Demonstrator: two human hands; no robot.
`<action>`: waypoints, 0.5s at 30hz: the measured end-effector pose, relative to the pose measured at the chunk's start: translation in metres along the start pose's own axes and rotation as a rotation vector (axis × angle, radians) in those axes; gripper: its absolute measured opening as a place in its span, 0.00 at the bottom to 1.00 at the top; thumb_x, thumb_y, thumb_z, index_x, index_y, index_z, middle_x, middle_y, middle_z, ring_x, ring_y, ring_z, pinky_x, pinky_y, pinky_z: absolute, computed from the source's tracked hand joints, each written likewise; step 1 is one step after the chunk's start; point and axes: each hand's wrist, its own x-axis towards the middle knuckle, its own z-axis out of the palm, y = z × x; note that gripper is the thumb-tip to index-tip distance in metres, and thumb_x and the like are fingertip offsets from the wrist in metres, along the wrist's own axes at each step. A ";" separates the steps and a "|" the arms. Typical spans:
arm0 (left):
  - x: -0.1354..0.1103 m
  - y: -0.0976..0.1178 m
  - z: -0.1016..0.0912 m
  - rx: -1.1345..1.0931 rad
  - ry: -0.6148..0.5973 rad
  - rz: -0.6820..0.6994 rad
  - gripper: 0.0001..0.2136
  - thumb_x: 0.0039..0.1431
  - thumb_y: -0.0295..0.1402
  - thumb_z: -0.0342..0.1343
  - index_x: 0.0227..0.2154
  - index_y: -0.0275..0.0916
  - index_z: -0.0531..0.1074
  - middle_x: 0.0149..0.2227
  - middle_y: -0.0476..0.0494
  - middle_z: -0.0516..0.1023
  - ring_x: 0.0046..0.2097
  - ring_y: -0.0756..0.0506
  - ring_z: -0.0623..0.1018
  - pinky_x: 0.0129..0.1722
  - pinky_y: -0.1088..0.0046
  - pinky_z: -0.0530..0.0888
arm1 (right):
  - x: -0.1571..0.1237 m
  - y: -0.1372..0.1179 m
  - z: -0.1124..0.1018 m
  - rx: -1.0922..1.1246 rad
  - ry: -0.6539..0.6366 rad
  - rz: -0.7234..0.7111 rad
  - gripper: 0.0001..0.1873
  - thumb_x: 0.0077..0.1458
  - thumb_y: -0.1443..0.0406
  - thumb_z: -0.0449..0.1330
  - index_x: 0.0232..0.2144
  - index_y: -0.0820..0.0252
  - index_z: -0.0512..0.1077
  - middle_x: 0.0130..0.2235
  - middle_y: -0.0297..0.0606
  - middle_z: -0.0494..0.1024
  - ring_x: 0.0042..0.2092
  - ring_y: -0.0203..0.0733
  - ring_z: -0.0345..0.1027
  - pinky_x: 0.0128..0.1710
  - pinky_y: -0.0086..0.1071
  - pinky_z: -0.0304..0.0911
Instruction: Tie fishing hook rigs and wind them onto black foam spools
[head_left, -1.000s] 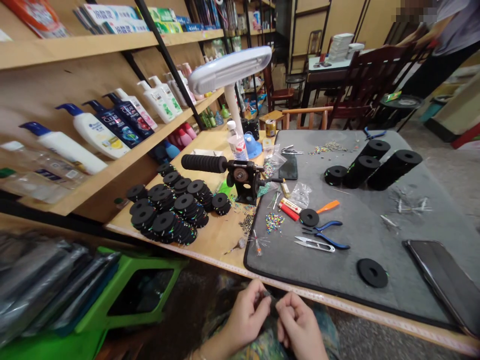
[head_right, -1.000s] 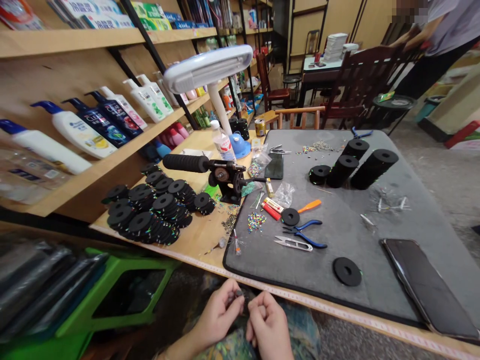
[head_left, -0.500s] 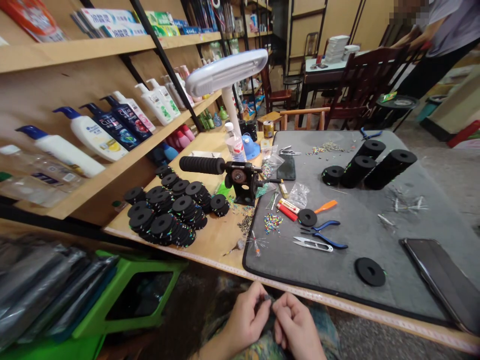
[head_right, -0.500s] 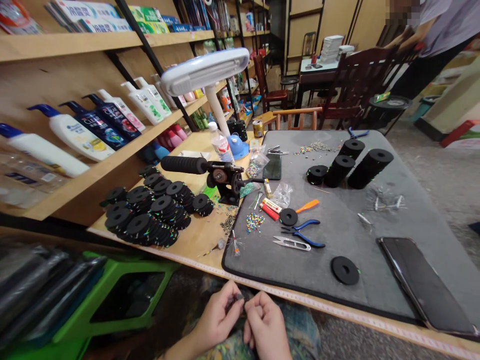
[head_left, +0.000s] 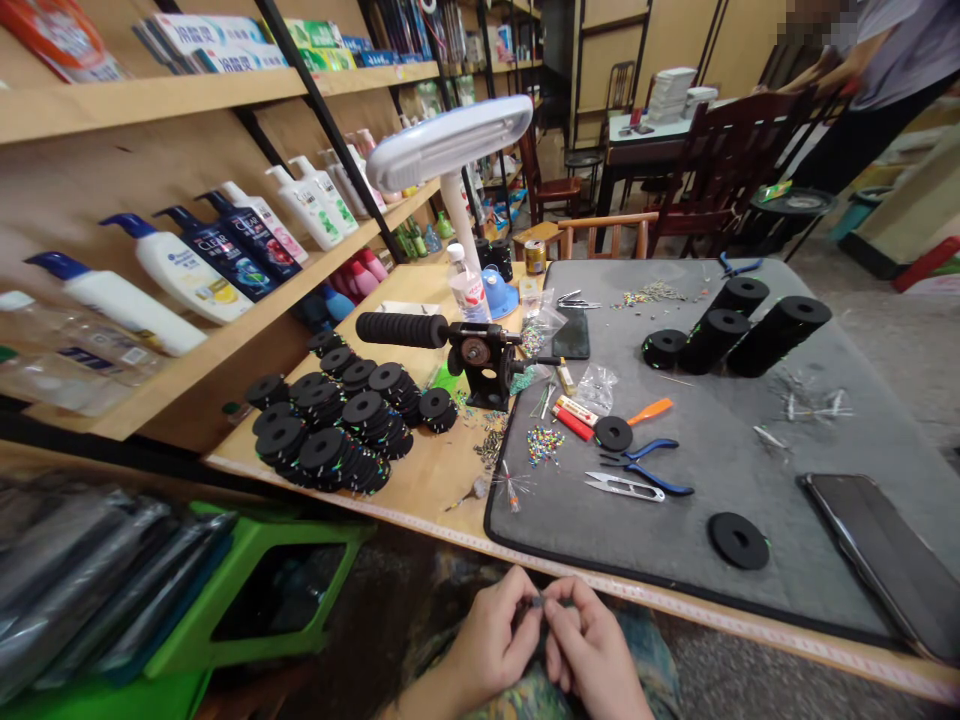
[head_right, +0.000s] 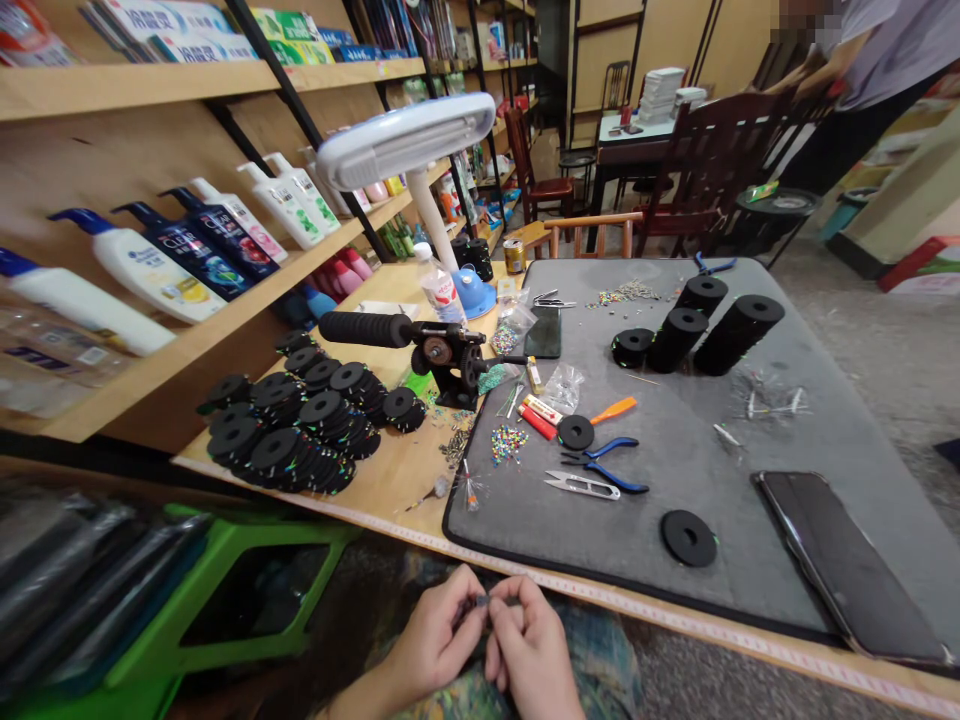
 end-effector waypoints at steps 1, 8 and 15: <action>0.000 0.000 0.000 0.007 -0.001 -0.003 0.06 0.60 0.33 0.48 0.28 0.39 0.63 0.23 0.52 0.65 0.25 0.51 0.64 0.26 0.76 0.58 | 0.000 -0.001 0.000 0.005 -0.006 0.006 0.27 0.46 0.40 0.56 0.30 0.57 0.62 0.10 0.22 0.65 0.11 0.27 0.45 0.13 0.21 0.38; 0.001 0.002 0.002 0.025 -0.008 -0.013 0.05 0.57 0.30 0.50 0.27 0.40 0.61 0.22 0.53 0.64 0.24 0.51 0.64 0.25 0.76 0.58 | 0.001 -0.005 0.001 0.055 0.012 0.064 0.25 0.45 0.43 0.59 0.27 0.56 0.61 0.09 0.21 0.64 0.11 0.26 0.44 0.11 0.20 0.38; 0.003 0.002 0.003 0.024 -0.024 -0.049 0.05 0.58 0.30 0.49 0.27 0.40 0.60 0.22 0.54 0.62 0.24 0.51 0.63 0.24 0.76 0.58 | 0.002 0.003 -0.001 0.085 0.027 0.032 0.21 0.48 0.47 0.60 0.27 0.56 0.61 0.07 0.19 0.62 0.10 0.25 0.43 0.12 0.19 0.37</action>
